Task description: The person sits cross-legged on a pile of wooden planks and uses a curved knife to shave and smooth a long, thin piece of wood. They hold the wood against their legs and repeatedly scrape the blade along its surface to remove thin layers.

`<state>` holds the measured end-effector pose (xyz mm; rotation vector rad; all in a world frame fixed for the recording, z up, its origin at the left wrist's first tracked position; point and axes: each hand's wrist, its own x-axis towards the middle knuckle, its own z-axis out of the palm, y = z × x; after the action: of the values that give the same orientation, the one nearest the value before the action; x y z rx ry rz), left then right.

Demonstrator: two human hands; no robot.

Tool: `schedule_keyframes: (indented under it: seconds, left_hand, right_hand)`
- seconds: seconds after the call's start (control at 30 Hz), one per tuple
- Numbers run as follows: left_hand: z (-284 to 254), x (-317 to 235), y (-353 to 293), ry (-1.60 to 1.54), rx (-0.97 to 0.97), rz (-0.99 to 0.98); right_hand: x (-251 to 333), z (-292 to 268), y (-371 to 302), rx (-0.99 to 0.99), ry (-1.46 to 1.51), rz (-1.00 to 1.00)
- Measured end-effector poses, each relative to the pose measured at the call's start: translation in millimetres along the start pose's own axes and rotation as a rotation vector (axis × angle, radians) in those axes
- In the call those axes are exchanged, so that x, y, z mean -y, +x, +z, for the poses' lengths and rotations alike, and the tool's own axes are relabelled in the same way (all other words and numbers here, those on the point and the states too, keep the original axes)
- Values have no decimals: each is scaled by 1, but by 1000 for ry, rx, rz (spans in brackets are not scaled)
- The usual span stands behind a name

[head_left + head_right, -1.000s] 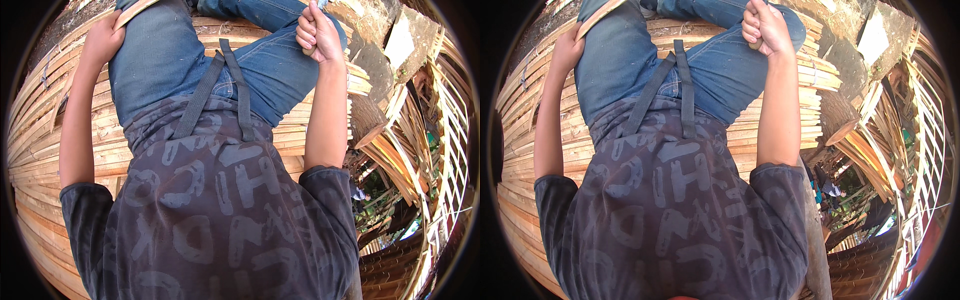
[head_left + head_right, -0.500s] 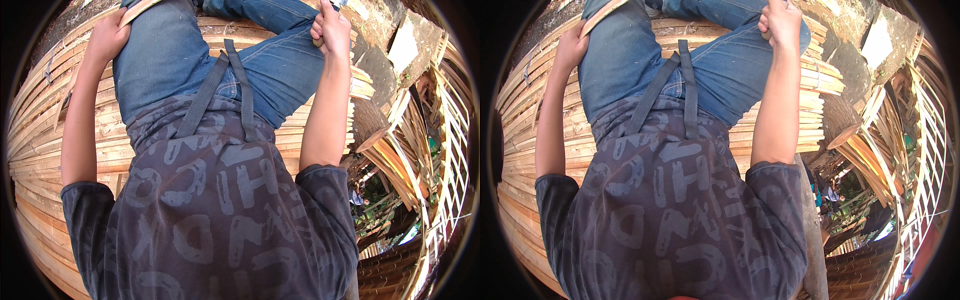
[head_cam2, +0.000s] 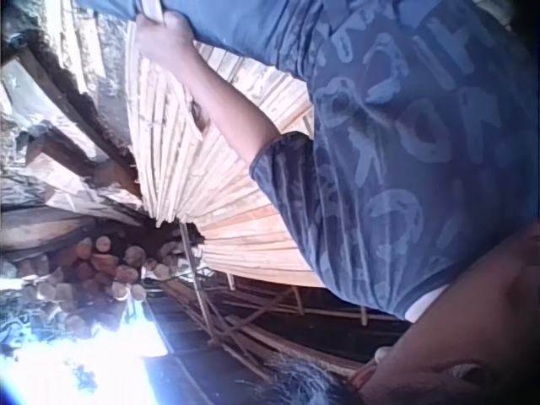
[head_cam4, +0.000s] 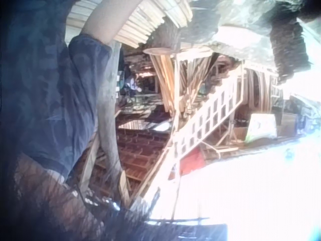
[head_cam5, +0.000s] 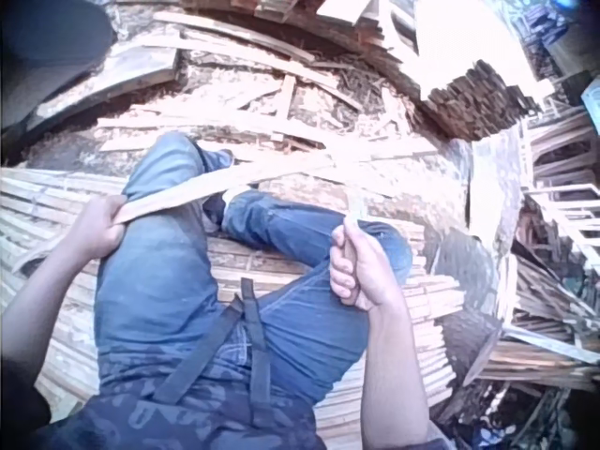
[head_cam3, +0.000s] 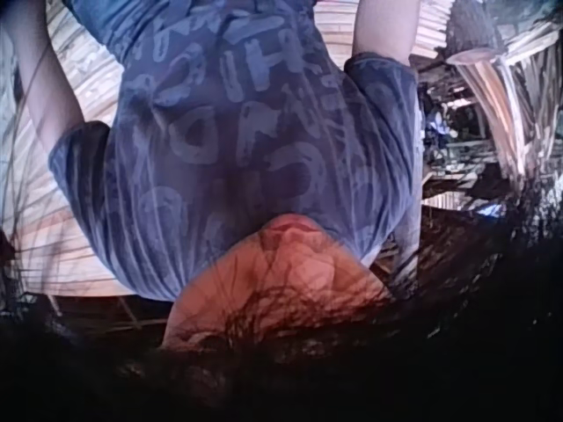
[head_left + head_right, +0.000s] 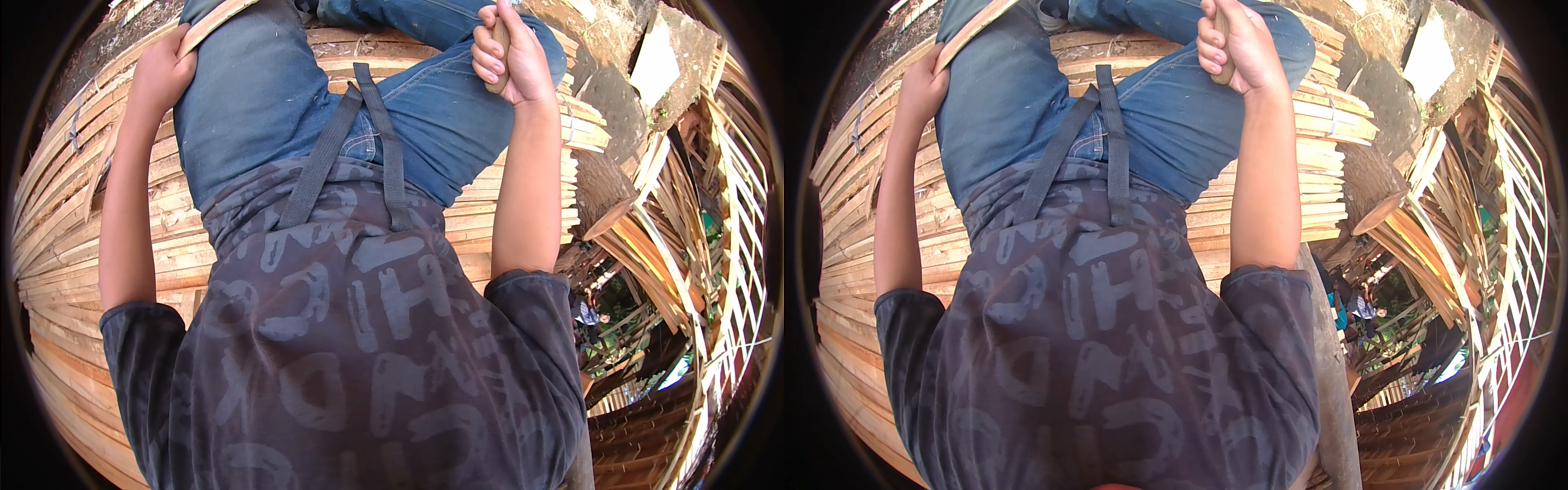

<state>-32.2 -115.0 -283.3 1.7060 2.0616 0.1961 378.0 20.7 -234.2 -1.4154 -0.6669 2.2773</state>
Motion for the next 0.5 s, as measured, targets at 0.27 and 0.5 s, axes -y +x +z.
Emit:
schedule_keyframes:
  seconds: [0.27, 0.5]
  left_hand:
    - [4, 9, 3, 33, 9, 33]
    - [5, 9, -2, 49, -39, 18]
  right_hand:
    - [-2, -29, 22, -216, 137, -175]
    - [-25, -14, 11, -525, -654, -497]
